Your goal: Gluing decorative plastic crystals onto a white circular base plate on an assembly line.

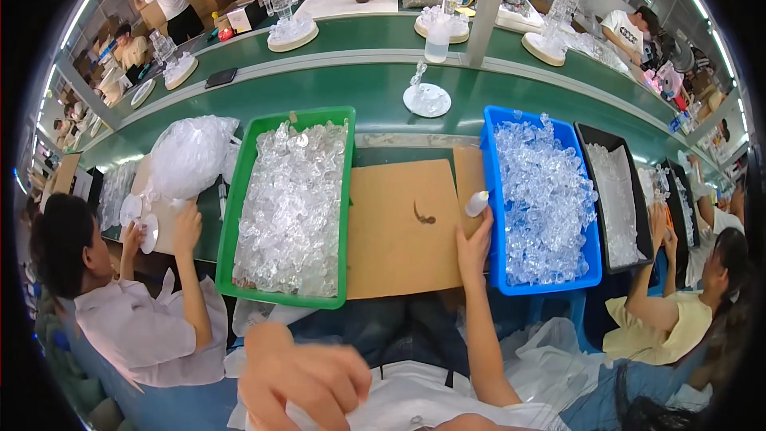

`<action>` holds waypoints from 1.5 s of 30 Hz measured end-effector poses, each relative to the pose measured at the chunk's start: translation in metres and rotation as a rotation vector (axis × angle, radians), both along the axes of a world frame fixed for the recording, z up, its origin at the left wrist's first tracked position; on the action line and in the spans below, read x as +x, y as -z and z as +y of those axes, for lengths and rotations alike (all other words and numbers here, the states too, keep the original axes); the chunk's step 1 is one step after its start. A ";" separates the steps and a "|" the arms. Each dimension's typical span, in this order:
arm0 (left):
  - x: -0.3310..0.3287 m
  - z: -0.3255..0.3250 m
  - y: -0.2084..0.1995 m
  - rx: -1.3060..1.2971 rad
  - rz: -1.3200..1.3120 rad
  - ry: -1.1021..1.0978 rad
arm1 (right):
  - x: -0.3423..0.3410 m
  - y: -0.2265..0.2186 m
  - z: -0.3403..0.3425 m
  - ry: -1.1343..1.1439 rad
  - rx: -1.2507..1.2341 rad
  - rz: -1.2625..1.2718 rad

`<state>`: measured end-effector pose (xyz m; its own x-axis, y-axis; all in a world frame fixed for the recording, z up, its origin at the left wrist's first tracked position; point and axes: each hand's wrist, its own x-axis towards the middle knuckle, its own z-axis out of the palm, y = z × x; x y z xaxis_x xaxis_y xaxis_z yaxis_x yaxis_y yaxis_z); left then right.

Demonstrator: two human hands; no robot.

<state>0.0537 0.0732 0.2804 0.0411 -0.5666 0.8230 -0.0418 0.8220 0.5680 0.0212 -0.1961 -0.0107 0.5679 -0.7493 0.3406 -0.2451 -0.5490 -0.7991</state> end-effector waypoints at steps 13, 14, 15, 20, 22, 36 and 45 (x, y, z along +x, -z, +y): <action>-0.031 0.112 0.128 -0.041 0.596 -1.067 | -0.084 -0.134 0.070 -0.884 -0.329 0.555; -0.026 0.101 0.139 0.345 0.539 -1.813 | -0.078 -0.156 0.082 -1.117 -0.571 0.615; -0.018 0.098 0.154 0.361 0.538 -1.802 | -0.072 -0.179 0.099 -1.085 -0.648 0.395; -0.016 0.074 0.237 0.602 0.759 -2.559 | -0.049 -0.262 0.215 -0.881 -1.175 0.100; -0.019 0.116 0.290 0.487 1.069 -2.265 | -0.050 -0.240 0.251 -0.647 -1.100 -0.139; -0.028 0.111 0.327 0.270 1.546 -1.122 | 0.038 -0.182 0.272 -1.201 -0.810 -0.083; -0.010 0.122 0.335 0.425 1.305 -1.323 | 0.061 -0.093 0.274 -1.259 -0.863 0.061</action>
<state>0.0440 0.1954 -0.0545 0.9467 0.2154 -0.2395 0.1232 0.4447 0.8872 0.0825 0.0778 0.0823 0.6928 0.6253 0.3593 0.7028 -0.6971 -0.1421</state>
